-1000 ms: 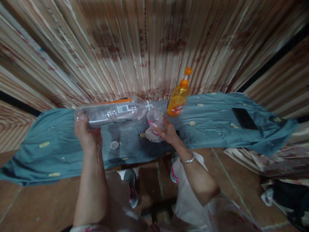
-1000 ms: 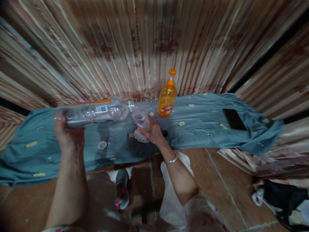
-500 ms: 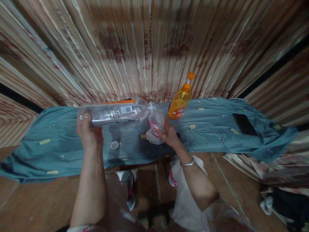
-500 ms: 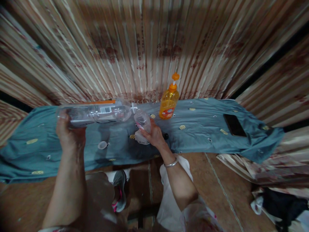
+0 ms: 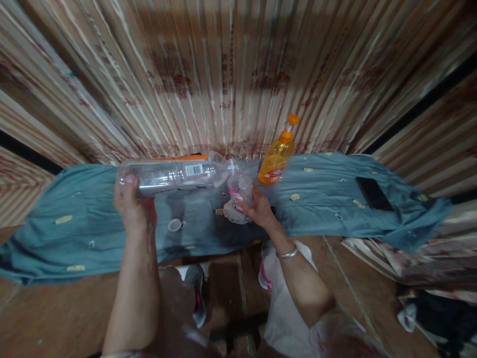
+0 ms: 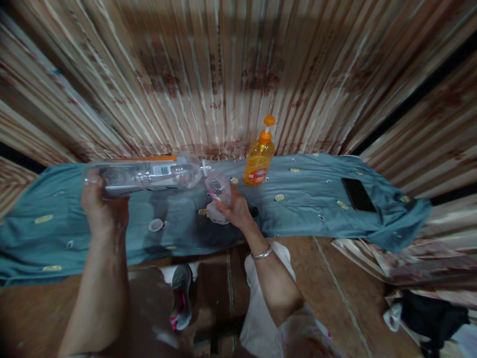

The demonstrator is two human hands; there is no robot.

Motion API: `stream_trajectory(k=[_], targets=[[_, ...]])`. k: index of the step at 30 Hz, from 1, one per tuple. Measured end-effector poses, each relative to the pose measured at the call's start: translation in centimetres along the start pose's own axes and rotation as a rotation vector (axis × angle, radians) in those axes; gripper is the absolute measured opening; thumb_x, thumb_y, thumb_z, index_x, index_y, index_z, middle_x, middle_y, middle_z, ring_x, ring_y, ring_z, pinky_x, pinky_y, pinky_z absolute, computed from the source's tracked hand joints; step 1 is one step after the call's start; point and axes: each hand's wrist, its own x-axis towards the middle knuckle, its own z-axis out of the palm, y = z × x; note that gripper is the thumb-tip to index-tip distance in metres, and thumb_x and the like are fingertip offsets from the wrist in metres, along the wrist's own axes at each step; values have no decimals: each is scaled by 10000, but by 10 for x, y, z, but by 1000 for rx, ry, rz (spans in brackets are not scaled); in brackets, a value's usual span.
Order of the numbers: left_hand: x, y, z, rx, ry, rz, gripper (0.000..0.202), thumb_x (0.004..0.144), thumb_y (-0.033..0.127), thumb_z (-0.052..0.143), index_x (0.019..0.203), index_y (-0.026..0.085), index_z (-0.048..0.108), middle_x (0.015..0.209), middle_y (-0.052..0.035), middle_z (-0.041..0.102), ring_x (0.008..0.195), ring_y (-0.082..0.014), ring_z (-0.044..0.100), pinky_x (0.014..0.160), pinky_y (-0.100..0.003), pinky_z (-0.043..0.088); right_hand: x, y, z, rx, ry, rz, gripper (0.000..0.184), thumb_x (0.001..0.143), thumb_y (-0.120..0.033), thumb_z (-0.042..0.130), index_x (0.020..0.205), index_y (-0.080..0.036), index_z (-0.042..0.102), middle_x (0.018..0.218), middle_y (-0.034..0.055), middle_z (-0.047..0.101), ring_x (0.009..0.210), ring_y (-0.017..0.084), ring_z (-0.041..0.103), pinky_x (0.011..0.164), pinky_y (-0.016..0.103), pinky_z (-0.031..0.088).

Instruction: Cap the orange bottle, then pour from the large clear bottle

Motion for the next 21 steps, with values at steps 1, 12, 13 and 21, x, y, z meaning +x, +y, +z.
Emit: stream_trajectory(k=[1, 12, 13, 21], targets=[[0, -1, -1, 17, 4, 5, 442, 546, 476, 844, 864, 201, 706, 903, 11, 629, 875, -151, 586, 802, -290, 517, 0, 0, 0, 7, 2, -3, 625, 835, -489, 713, 1340, -160, 546, 1122, 128, 767, 976, 289, 744, 848, 427, 603], [2, -3, -3, 34, -18, 33, 454, 572, 491, 813, 896, 194, 699, 939, -4, 618, 943, -185, 592, 914, -368, 516, 1, 3, 1, -6, 4, -22, 644, 839, -475, 709, 1370, -164, 520, 1139, 122, 766, 1018, 292, 739, 883, 430, 588], [1, -3, -2, 36, -20, 32, 453, 575, 490, 808, 901, 194, 702, 943, -4, 617, 938, -182, 590, 913, -366, 517, 1, 3, 1, -5, 4, -24, 646, 840, -473, 708, 1372, -161, 518, 1135, 123, 766, 1019, 291, 739, 883, 426, 588], [3, -2, -2, 110, -67, 43, 452, 617, 527, 748, 948, 223, 704, 969, -7, 618, 972, -199, 593, 949, -383, 520, 1, 3, 2, 19, 19, -43, 617, 839, -477, 708, 1356, -190, 533, 1162, 103, 760, 1013, 272, 739, 883, 413, 589]])
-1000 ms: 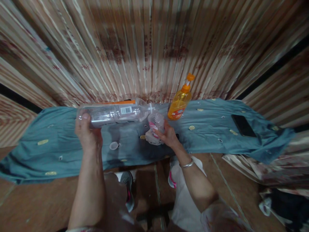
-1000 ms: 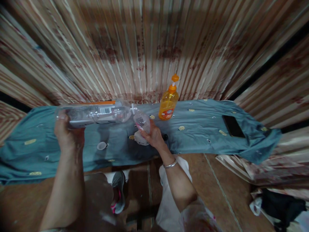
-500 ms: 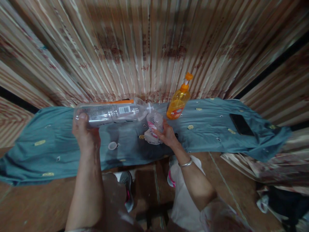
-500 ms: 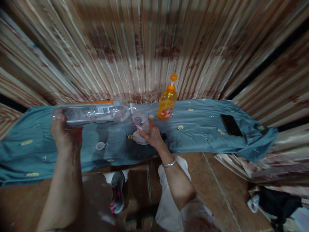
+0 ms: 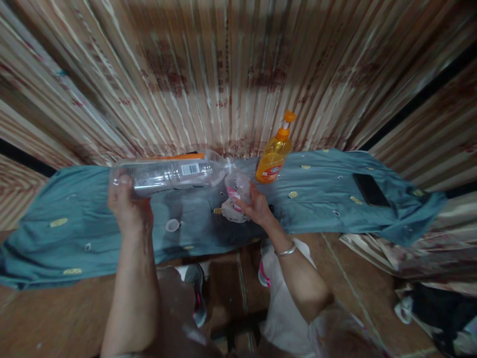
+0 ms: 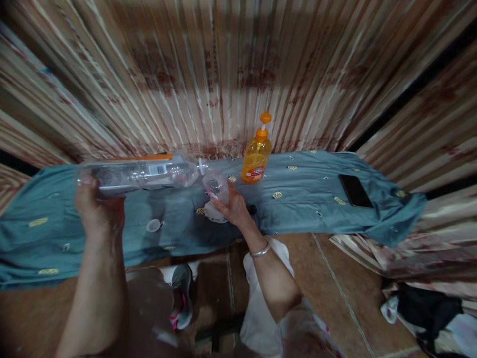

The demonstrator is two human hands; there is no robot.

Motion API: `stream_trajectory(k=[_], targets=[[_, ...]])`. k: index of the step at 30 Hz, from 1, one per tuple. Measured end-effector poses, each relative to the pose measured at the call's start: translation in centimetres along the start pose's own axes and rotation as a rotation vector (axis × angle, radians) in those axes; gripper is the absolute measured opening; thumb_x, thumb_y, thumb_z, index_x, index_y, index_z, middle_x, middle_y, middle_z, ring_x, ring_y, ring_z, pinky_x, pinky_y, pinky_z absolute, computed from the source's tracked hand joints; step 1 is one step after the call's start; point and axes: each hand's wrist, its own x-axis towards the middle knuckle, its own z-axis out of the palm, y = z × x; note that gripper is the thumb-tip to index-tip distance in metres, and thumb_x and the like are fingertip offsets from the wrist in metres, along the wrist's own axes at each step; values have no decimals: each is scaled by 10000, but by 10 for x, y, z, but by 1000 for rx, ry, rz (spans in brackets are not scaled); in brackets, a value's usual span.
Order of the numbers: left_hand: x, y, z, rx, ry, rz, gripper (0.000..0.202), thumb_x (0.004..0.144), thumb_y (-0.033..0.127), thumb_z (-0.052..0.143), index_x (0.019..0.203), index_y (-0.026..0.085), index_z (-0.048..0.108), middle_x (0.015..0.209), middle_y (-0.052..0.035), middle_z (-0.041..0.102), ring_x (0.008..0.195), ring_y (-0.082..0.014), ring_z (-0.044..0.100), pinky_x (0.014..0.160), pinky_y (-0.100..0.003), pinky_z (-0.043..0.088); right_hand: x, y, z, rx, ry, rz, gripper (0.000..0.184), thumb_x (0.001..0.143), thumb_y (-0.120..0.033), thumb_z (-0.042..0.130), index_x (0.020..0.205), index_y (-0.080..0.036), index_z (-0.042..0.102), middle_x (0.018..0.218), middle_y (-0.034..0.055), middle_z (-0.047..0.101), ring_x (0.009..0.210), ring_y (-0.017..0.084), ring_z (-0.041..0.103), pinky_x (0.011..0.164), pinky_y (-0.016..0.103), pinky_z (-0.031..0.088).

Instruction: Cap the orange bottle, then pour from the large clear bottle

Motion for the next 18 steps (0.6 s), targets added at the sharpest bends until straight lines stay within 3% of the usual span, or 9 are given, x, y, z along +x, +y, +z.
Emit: stream_trajectory(k=[7, 18], targets=[[-2, 2, 4, -48, 19, 22, 409, 622, 489, 772, 902, 204, 685, 946, 1, 617, 967, -186, 596, 968, -374, 513, 0, 0, 1, -38, 2, 25, 593, 831, -505, 713, 1299, -176, 555, 1032, 92, 774, 912, 276, 741, 814, 410, 595], [-2, 2, 4, -84, 36, 0, 396, 587, 455, 807, 878, 208, 700, 919, 9, 634, 928, -178, 608, 937, -367, 523, 0, -3, -1, 2, 1, -7, 644, 837, -494, 716, 1349, -148, 533, 1147, 137, 759, 1008, 293, 746, 885, 433, 601]])
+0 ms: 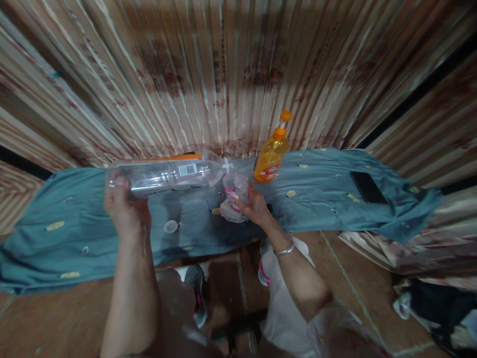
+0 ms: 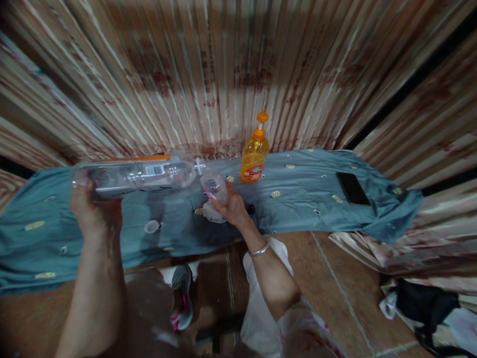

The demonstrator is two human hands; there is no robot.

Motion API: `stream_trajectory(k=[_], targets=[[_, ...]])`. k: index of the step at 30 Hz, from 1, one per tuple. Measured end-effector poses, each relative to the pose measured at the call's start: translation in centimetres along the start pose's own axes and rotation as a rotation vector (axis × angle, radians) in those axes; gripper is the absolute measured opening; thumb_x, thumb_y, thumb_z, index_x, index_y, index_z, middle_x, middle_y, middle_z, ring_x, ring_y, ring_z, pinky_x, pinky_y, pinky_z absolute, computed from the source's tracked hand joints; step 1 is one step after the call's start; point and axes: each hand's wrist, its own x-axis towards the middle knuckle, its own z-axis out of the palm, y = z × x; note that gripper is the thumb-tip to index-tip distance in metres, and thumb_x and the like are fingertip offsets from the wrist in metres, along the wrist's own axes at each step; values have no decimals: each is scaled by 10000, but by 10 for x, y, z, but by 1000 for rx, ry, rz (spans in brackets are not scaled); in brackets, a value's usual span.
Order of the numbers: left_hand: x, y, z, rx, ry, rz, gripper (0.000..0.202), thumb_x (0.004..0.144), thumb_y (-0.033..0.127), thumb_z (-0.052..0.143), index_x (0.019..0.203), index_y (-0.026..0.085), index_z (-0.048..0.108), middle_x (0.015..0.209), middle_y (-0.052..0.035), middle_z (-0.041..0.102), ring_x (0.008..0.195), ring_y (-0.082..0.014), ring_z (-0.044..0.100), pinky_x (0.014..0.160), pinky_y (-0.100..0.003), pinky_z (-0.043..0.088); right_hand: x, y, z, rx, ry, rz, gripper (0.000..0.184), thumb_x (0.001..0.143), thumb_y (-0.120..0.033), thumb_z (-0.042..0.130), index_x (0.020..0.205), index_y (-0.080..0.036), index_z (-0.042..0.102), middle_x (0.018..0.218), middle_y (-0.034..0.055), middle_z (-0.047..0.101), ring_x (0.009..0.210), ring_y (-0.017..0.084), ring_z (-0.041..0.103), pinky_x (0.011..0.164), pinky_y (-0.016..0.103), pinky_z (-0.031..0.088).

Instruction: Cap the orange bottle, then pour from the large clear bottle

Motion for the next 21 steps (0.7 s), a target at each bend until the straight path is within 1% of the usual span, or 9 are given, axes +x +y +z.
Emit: stream_trajectory(k=[4, 8, 12, 18, 21], targets=[[2, -1, -1, -8, 6, 0, 425, 562, 454, 824, 881, 205, 694, 909, 12, 625, 907, -167, 599, 873, -332, 527, 0, 1, 1, -3, 10, 10, 648, 840, -468, 718, 1371, -151, 525, 1175, 133, 757, 1040, 288, 741, 898, 415, 590], [2, 0, -1, 12, -10, 10, 423, 562, 473, 822, 861, 209, 680, 881, 16, 604, 863, -157, 583, 816, -309, 521, 0, 5, 3, -21, 15, 8, 653, 833, -480, 734, 1371, -173, 529, 1181, 124, 759, 1024, 285, 742, 878, 405, 587], [2, -1, -1, 18, -11, -3, 423, 570, 474, 813, 872, 215, 669, 909, 14, 613, 890, -164, 590, 835, -318, 521, 0, 6, 3, -33, 6, 12, 625, 839, -473, 732, 1357, -185, 534, 1116, 103, 772, 961, 274, 748, 826, 392, 592], [6, -6, -7, 9, -19, -7, 484, 557, 478, 813, 930, 208, 662, 925, 5, 605, 916, -182, 597, 888, -362, 516, 1, 6, 3, -55, 3, 11, 634, 843, -481, 724, 1351, -154, 531, 1146, 128, 761, 997, 276, 747, 858, 381, 587], [7, -7, -8, 37, -27, -14, 475, 560, 502, 793, 916, 219, 655, 945, 2, 613, 932, -190, 603, 891, -371, 520, 1, 6, 3, -52, 7, 10, 624, 838, -473, 727, 1335, -148, 537, 1145, 134, 763, 1009, 284, 748, 863, 386, 590]])
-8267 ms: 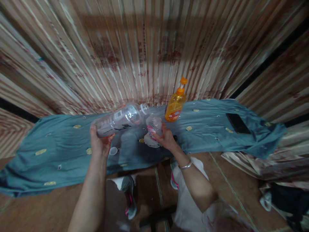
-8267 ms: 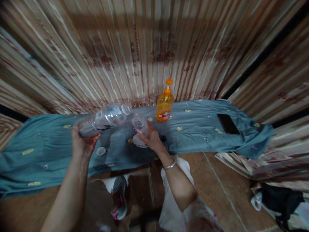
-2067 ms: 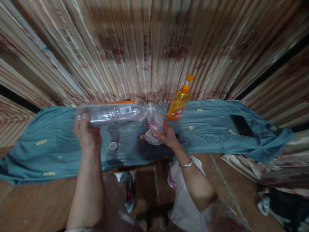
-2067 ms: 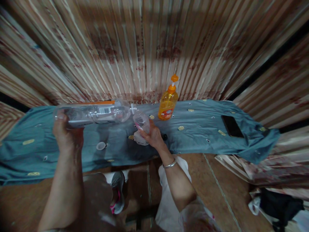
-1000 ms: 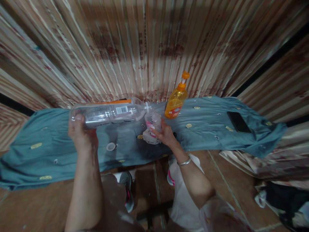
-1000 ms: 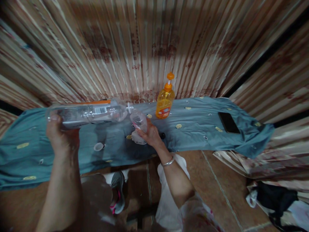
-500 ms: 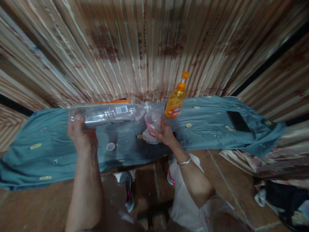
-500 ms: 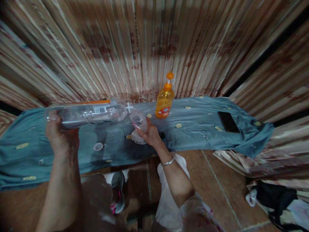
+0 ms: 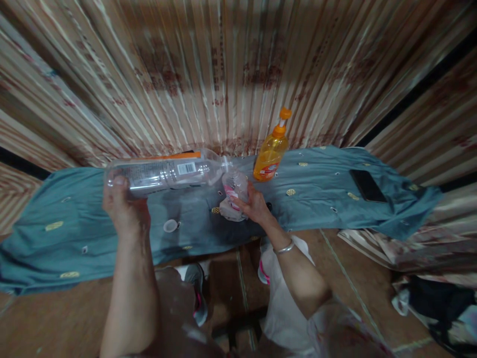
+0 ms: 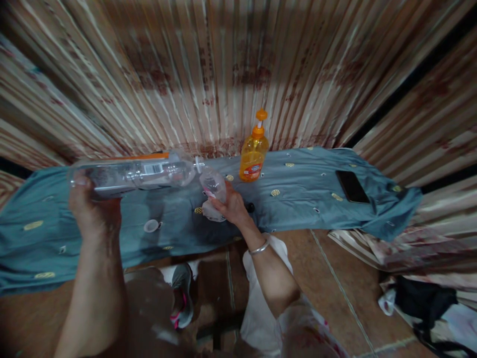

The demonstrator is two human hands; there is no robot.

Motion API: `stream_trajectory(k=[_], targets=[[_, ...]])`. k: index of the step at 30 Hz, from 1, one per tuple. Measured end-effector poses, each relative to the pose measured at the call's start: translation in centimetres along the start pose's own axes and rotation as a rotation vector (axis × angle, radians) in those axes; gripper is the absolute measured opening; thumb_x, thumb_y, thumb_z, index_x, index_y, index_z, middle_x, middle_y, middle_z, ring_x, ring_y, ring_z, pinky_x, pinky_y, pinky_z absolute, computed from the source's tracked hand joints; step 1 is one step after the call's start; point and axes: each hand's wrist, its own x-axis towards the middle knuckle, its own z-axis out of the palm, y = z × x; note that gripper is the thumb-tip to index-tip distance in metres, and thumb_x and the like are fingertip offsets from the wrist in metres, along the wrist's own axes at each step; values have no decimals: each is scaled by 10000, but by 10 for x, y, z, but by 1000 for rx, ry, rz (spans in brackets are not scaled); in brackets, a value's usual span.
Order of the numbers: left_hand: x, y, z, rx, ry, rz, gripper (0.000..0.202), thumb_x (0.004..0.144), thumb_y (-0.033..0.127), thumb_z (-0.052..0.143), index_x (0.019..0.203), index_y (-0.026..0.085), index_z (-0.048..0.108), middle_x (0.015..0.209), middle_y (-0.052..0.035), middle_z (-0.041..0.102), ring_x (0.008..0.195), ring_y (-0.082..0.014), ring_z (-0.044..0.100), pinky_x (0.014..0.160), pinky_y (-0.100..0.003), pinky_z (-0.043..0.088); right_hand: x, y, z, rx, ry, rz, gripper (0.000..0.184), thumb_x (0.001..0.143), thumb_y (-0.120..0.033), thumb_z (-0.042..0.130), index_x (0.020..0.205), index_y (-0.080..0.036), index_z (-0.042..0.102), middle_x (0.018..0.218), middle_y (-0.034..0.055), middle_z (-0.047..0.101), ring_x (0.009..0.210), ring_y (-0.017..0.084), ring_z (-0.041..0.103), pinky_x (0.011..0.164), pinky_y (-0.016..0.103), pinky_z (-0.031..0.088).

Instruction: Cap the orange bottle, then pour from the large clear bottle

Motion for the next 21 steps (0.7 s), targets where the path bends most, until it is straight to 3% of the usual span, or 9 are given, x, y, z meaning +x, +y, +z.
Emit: stream_trajectory(k=[5, 13, 21], targets=[[-1, -1, 1, -17, 21, 12, 464, 572, 480, 786, 931, 209, 672, 948, -1, 612, 919, -176, 598, 839, -336, 522, 0, -1, 0, 10, 17, -7, 615, 835, -456, 725, 1340, -160, 536, 1137, 122, 770, 1005, 288, 749, 866, 401, 594], [-1, -2, 1, -9, 19, 40, 439, 596, 485, 782, 914, 207, 665, 947, 7, 611, 938, -178, 600, 899, -379, 536, 0, -3, -1, 45, 12, -5, 599, 833, -427, 733, 1338, -168, 542, 1146, 112, 770, 1008, 279, 748, 874, 394, 592], [-2, 1, 4, -24, 28, 50, 400, 588, 454, 783, 878, 201, 676, 911, 17, 596, 895, -157, 587, 890, -353, 526, -1, -3, 0, 43, 5, -4, 641, 841, -426, 735, 1387, -171, 518, 1161, 111, 768, 1001, 273, 749, 867, 390, 596]])
